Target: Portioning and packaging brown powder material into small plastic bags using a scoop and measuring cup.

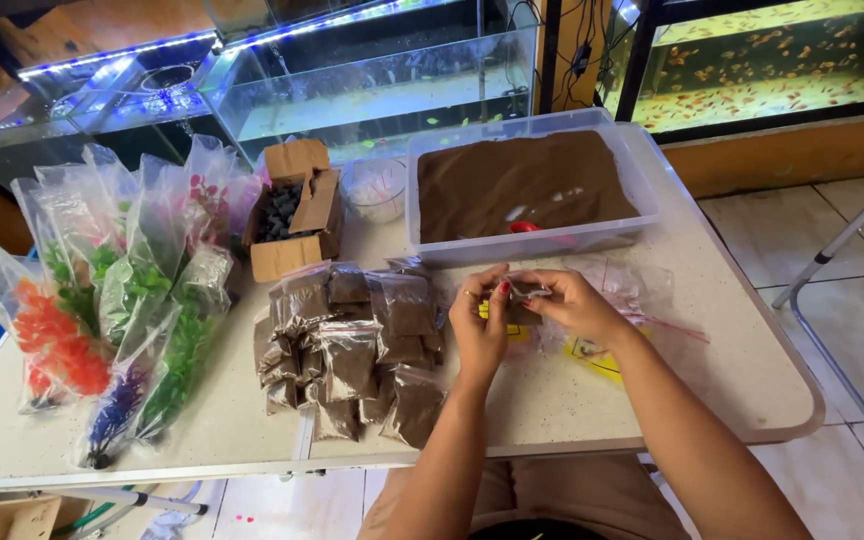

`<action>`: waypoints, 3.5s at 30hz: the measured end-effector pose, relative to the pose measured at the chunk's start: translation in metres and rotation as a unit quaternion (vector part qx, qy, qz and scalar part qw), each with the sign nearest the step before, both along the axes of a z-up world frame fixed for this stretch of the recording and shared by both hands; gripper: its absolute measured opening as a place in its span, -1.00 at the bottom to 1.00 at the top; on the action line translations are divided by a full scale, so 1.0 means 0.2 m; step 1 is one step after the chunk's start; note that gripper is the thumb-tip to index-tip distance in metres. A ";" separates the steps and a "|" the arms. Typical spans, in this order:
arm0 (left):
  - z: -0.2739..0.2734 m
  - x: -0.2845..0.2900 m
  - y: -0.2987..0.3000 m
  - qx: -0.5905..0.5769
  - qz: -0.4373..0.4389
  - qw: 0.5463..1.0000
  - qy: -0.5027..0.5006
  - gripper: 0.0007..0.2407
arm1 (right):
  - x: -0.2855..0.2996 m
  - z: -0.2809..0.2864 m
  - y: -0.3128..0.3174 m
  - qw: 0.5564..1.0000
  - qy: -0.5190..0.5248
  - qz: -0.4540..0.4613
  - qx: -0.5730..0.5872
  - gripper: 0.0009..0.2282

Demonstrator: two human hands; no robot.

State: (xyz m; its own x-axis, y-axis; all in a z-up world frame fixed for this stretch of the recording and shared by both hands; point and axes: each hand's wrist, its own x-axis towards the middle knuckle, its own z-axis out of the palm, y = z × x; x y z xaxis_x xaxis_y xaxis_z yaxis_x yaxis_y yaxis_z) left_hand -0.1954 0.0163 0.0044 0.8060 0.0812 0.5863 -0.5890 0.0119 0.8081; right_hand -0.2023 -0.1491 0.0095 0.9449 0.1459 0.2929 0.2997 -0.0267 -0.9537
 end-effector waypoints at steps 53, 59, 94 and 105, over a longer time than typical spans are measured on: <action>-0.03 -0.01 -0.03 -0.022 -0.033 0.998 0.051 -0.99 | 0.01 0.02 -0.03 0.975 -0.195 -0.083 -0.068 -0.92; -0.05 -0.01 -0.03 -0.013 -0.051 0.998 0.045 -0.98 | 0.01 0.02 -0.02 0.973 -0.197 -0.092 -0.081 -0.96; -0.04 0.00 -0.03 -0.070 -0.037 0.996 0.036 -0.94 | 0.02 0.01 -0.06 0.987 -0.121 -0.089 -0.050 -0.95; -0.01 -0.10 -0.07 -0.070 -0.158 0.974 0.149 -0.64 | 0.08 -0.13 -0.13 0.984 -0.104 -0.141 0.027 -0.93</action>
